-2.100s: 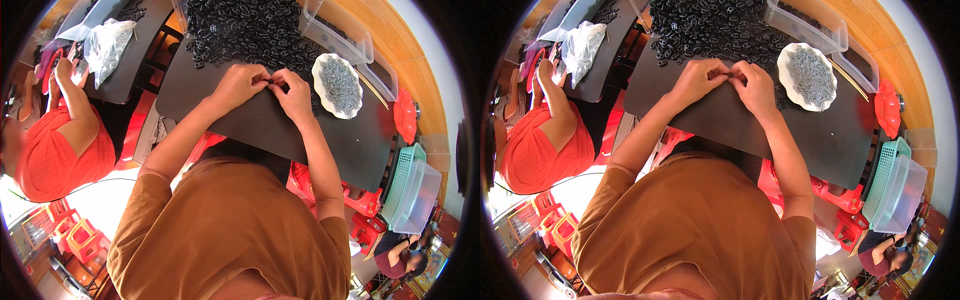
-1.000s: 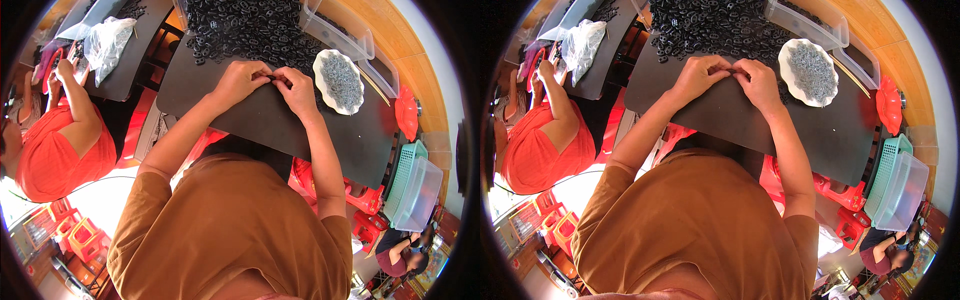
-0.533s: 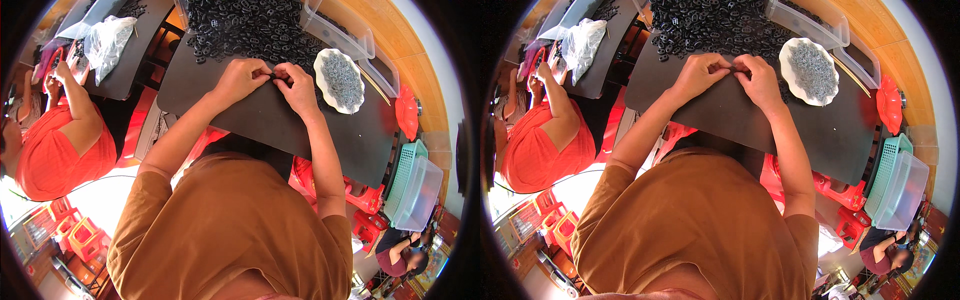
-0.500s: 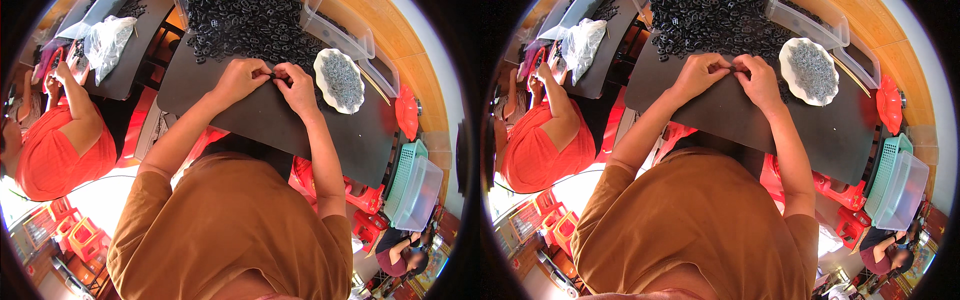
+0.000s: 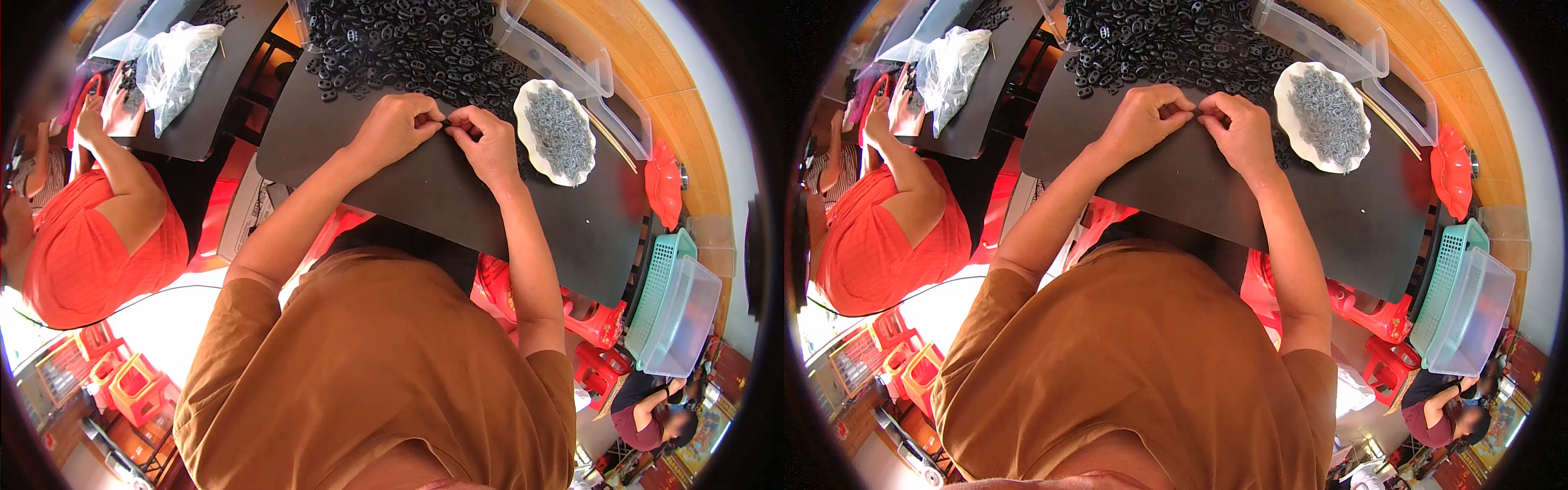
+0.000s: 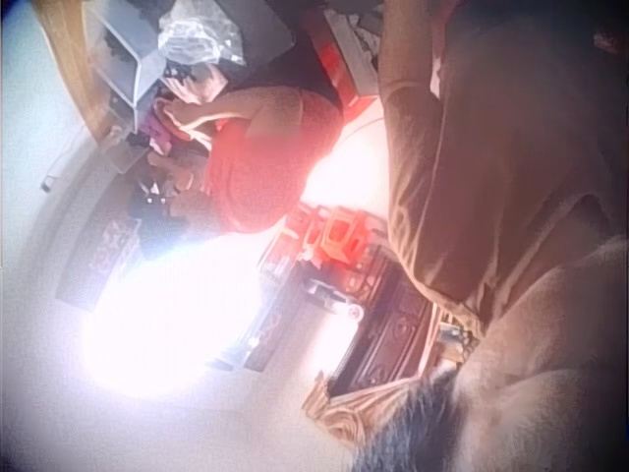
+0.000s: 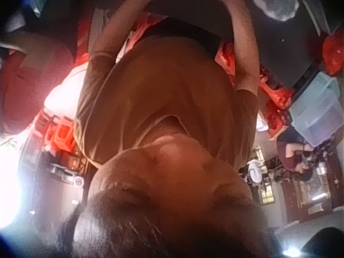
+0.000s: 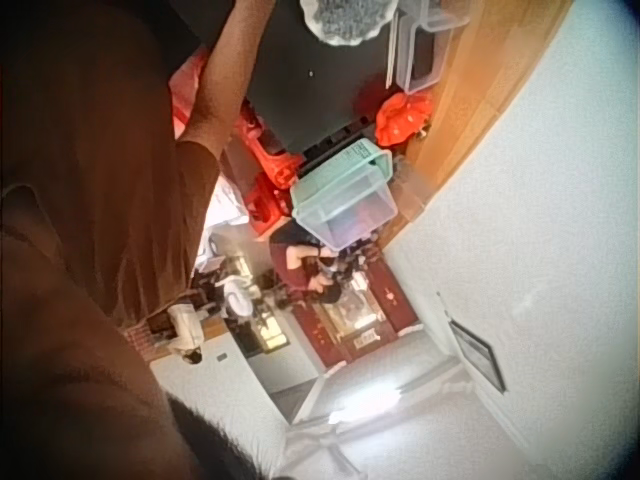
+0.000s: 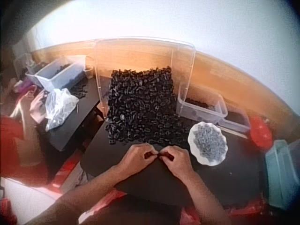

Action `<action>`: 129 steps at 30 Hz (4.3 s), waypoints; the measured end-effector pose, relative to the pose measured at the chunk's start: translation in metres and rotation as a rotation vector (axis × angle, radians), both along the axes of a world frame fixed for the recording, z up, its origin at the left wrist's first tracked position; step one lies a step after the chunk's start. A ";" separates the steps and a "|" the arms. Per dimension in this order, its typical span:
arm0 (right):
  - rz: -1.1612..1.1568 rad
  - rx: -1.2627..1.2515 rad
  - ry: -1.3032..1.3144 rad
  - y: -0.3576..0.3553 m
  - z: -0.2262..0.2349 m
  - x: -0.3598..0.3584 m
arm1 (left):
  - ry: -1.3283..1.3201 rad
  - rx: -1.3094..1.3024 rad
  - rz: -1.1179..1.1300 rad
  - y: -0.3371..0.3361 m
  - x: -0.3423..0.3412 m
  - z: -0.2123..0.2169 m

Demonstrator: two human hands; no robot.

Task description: The person sits at a table and repeatedly picks up small black plastic rings and metal pins. They insert the pins into the rings by hand and place the assembled units into a white bowl. The process is repetitive and involves handling small parts one by one.

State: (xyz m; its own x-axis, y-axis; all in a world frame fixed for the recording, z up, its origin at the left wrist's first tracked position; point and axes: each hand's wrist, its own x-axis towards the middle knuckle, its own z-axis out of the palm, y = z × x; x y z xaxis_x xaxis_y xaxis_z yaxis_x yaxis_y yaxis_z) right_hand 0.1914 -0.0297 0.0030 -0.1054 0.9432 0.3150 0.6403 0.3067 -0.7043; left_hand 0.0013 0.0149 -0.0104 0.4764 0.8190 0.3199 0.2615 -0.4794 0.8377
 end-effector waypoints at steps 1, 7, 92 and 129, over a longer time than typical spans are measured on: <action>0.004 -0.008 0.012 0.000 0.000 0.000 | 0.000 0.010 -0.003 0.000 0.000 0.000; 0.083 0.022 0.133 0.002 -0.001 0.001 | -0.002 0.024 -0.010 0.001 -0.001 0.000; 0.094 -0.181 0.521 -0.008 0.023 0.008 | -0.436 -0.614 -0.184 0.002 -0.004 0.012; 0.094 -0.225 0.755 -0.022 0.014 0.005 | -0.311 -0.441 -0.078 -0.021 0.005 0.024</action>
State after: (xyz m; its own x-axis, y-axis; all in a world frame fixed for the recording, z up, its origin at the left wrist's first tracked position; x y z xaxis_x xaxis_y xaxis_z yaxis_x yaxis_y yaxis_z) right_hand 0.1968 -0.0520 0.0172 -0.0216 0.9905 0.1357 -0.0569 0.1343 -0.9893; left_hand 0.0064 -0.0062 0.0139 0.4785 0.8735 0.0892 -0.0530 -0.0727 0.9959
